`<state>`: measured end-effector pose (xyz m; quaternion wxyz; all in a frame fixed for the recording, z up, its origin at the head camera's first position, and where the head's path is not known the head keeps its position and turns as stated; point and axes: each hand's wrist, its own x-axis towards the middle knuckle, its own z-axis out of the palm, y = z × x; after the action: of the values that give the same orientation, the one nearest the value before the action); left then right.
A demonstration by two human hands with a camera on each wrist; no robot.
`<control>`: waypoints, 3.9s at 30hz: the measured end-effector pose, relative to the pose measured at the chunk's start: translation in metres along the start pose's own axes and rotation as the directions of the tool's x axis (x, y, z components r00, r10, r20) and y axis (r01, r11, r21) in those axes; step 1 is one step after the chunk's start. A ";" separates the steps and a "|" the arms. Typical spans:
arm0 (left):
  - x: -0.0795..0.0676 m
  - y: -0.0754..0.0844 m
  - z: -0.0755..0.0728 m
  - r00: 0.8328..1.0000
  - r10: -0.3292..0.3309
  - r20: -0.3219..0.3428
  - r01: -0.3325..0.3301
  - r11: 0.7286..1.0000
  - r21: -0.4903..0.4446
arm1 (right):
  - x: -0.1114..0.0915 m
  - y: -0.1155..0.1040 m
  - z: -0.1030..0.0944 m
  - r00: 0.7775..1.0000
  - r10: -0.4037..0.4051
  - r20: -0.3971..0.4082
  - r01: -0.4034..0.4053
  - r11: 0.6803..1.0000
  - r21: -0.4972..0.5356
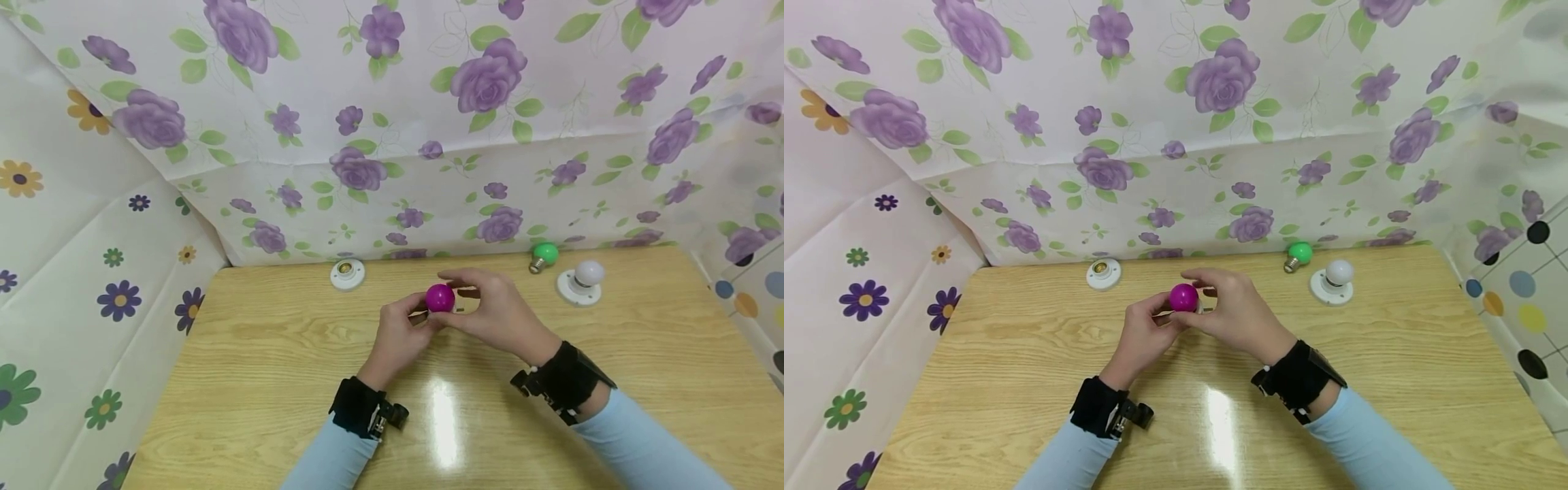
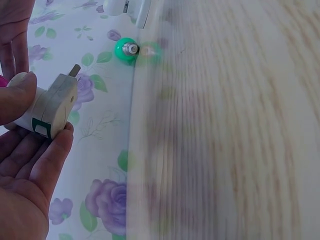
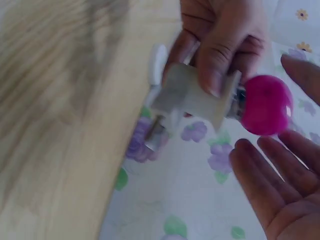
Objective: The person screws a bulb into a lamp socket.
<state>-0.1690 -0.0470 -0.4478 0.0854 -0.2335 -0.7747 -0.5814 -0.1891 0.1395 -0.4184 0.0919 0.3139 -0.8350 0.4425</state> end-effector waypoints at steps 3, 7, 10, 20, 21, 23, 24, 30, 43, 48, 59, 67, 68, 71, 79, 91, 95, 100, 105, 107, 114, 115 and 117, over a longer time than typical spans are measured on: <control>0.000 0.000 -0.001 1.000 -0.004 0.013 0.004 1.000 -0.005 | 0.002 0.000 -0.006 0.997 -0.036 0.064 0.038 0.999 -0.034; 0.000 0.001 -0.002 0.999 -0.015 0.036 0.015 1.000 -0.011 | 0.007 0.001 -0.010 0.979 -0.133 0.156 0.144 0.987 -0.064; 0.001 0.001 -0.002 0.999 -0.018 0.049 0.019 1.000 -0.013 | 0.008 0.002 -0.009 0.967 -0.167 0.194 0.183 0.981 -0.067; 0.000 0.001 0.002 0.999 0.034 0.011 -0.034 0.999 -0.009 | 0.008 -0.003 -0.004 0.985 -0.119 0.126 0.120 0.993 0.000; 0.000 0.001 0.002 0.999 0.040 0.004 -0.040 0.999 -0.009 | 0.008 -0.003 -0.003 0.987 -0.116 0.109 0.117 0.993 0.002; 0.000 0.001 0.002 0.999 0.049 -0.011 -0.049 0.999 -0.009 | 0.007 -0.004 -0.001 0.991 -0.113 0.073 0.114 0.994 -0.002; -0.001 0.000 0.002 0.998 0.053 -0.020 -0.053 0.999 -0.006 | 0.006 -0.004 0.000 0.992 -0.110 0.056 0.110 0.994 -0.005; -0.001 0.001 0.004 0.996 0.055 -0.067 -0.054 0.998 0.026 | 0.003 -0.005 0.004 0.993 -0.117 -0.029 0.115 0.992 -0.048; -0.001 -0.035 0.011 0.999 0.006 -0.044 -0.006 1.000 0.000 | 0.000 -0.007 0.009 0.997 -0.028 -0.077 0.019 0.994 -0.110; -0.002 -0.043 0.010 0.999 -0.036 -0.031 0.035 0.999 -0.039 | 0.003 -0.007 0.001 0.998 0.062 0.010 -0.061 0.998 -0.032; 0.000 -0.035 0.007 0.998 -0.048 -0.029 0.046 0.997 -0.054 | 0.007 0.001 -0.013 0.985 -0.006 0.174 -0.016 0.992 0.125; 0.001 -0.004 0.002 0.999 -0.044 -0.028 0.042 0.996 -0.078 | 0.007 -0.003 -0.008 0.989 -0.017 0.145 -0.001 0.993 0.122; 0.001 -0.003 0.002 0.999 -0.044 -0.030 0.042 0.996 -0.080 | 0.007 -0.003 -0.007 0.991 -0.016 0.134 0.000 0.993 0.118; 0.000 -0.003 0.002 0.998 -0.037 -0.043 0.034 0.996 -0.081 | 0.006 -0.005 -0.004 0.996 -0.020 0.089 0.010 0.995 0.102; -0.001 -0.005 0.003 0.998 0.018 -0.059 -0.021 0.999 -0.047 | 0.004 -0.006 0.006 0.998 -0.039 -0.053 0.042 0.997 0.058; 0.001 -0.028 0.004 0.999 -0.032 -0.026 0.030 0.996 -0.083 | 0.005 -0.006 -0.006 0.996 0.088 0.006 -0.089 0.996 0.022; 0.001 -0.038 0.003 0.999 -0.041 -0.016 0.040 0.997 -0.072 | 0.008 -0.006 -0.014 0.995 0.056 0.085 -0.059 0.998 0.035; 0.000 -0.040 0.003 0.999 -0.036 0.007 0.037 0.997 -0.064 | 0.007 -0.002 -0.014 0.983 -0.038 0.177 0.029 0.998 0.052; 0.000 -0.039 0.003 0.999 -0.045 0.018 0.046 0.997 -0.057 | 0.007 0.000 -0.011 0.981 -0.087 0.175 0.075 0.994 0.074; -0.001 -0.040 0.004 0.999 -0.050 0.017 0.051 0.997 -0.049 | 0.007 0.000 -0.010 0.982 -0.092 0.162 0.082 0.994 0.071; -0.003 -0.040 0.007 0.999 -0.039 -0.002 0.039 0.999 -0.032 | 0.007 -0.003 -0.004 0.989 -0.094 0.113 0.089 0.995 0.052; -0.003 -0.035 0.006 0.999 -0.035 -0.004 0.035 0.999 -0.027 | 0.006 -0.002 -0.004 0.990 -0.095 0.107 0.090 0.995 0.048; -0.002 -0.029 0.006 1.000 -0.022 -0.012 0.022 1.000 -0.015 | 0.006 -0.002 -0.002 0.992 -0.090 0.093 0.087 0.996 0.037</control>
<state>-0.1793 -0.0480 -0.4754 0.0820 -0.2218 -0.7724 -0.5894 -0.1928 0.1378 -0.4129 0.0667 0.3725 -0.8163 0.4364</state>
